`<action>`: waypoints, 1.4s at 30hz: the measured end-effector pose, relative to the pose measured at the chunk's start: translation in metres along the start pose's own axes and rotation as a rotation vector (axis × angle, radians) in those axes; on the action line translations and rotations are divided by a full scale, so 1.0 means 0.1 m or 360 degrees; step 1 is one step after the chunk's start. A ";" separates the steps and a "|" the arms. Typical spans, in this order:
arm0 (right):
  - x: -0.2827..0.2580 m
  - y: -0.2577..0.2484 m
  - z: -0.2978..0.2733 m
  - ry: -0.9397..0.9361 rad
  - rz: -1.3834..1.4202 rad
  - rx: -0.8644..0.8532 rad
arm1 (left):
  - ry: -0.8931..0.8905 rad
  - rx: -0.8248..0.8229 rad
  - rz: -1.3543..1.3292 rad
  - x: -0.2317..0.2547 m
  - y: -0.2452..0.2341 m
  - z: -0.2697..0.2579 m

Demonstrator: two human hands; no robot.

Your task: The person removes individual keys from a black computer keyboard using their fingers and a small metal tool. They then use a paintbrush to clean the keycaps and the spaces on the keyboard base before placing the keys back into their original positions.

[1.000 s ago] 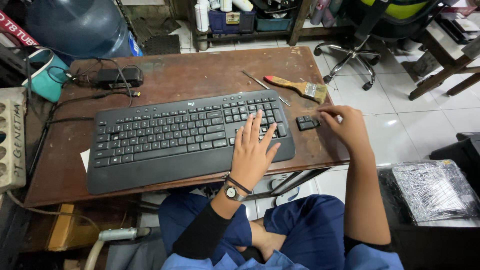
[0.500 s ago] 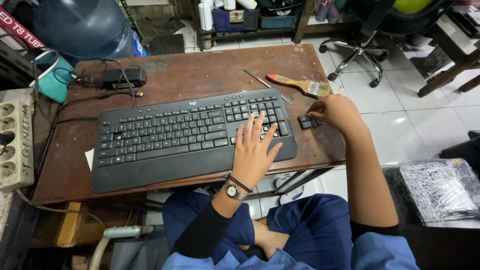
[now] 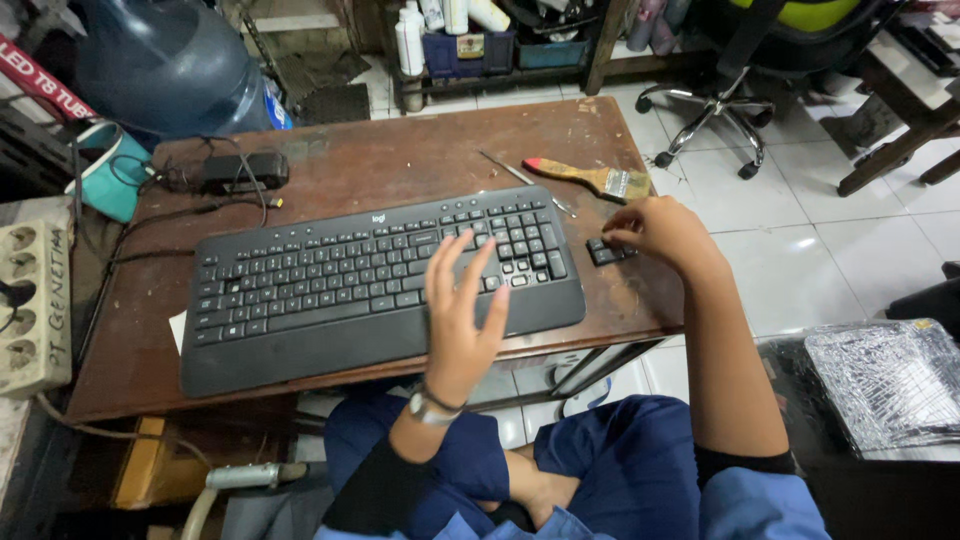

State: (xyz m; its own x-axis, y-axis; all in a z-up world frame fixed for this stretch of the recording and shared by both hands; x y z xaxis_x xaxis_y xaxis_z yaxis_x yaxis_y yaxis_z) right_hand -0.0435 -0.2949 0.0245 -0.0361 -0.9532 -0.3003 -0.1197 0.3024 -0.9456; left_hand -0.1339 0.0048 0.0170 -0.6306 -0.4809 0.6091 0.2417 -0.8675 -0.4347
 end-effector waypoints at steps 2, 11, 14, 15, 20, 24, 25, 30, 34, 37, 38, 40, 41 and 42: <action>0.05 0.02 0.05 0.0034 -0.0042 0.0021 | 0.0031 -0.0003 -0.0057 0.07 -0.19 0.10; -0.01 0.13 0.55 -0.0404 0.0486 0.0710 | 0.0290 -0.0347 0.0317 -0.38 0.21 0.97; -0.45 -0.04 0.59 -0.0598 0.1089 0.0619 | 0.0241 -0.0370 0.0557 -0.76 0.65 1.26; -0.56 -0.07 0.59 -0.0649 0.1353 0.0514 | 0.0223 -0.0399 0.0584 -0.87 0.80 1.34; -0.69 0.16 0.82 -0.0906 0.1759 0.0358 | 0.0179 -0.0328 0.0227 -1.04 0.88 1.32; -0.63 0.23 0.84 -0.0955 0.1842 0.0344 | 0.0157 -0.0247 0.0015 -0.99 0.78 1.29; -0.64 0.23 0.83 -0.0958 0.1843 0.0345 | 0.0158 -0.0246 0.0017 -0.99 0.78 1.28; -0.66 0.15 0.69 -0.0936 0.1731 0.0372 | 0.0230 -0.0274 0.0070 -1.02 0.82 1.26; -0.08 0.10 0.89 -0.0811 0.0564 0.0868 | 0.0180 -0.0288 0.0018 -1.03 0.78 1.26; 0.15 0.12 0.83 -0.0214 -0.0188 0.0525 | 0.0249 -0.0247 0.0032 -1.05 0.77 1.28; 0.26 0.20 0.91 -0.0142 -0.0254 0.0460 | 0.0228 -0.0215 0.0001 -1.07 0.78 1.28; 0.39 0.29 0.99 -0.0061 -0.0323 0.0400 | 0.0213 -0.0186 -0.0039 -1.12 0.83 1.27; 0.41 0.29 1.00 -0.0135 -0.0213 0.0654 | 0.0205 -0.0174 -0.0054 -1.17 0.86 1.27; 0.42 0.29 1.01 -0.0213 -0.0101 0.0908 | 0.0197 -0.0162 -0.0070 -1.21 0.89 1.27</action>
State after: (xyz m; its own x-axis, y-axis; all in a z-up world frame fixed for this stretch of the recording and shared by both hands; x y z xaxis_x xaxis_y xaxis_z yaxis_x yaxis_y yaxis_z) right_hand 0.0515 -0.3263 -0.0279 0.0836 -0.9721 -0.2193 0.4363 0.2336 -0.8690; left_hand 0.0575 -0.0308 -0.0114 -0.7266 -0.4182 0.5451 0.1401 -0.8669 -0.4783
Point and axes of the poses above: each hand's wrist, its own z-axis towards the middle knuckle, its own y-axis out of the palm, x = y × z, the point moved 1 cm from there along z, towards the middle knuckle, and after that the axes turned 4 degrees about z, right-handed, at the moved point
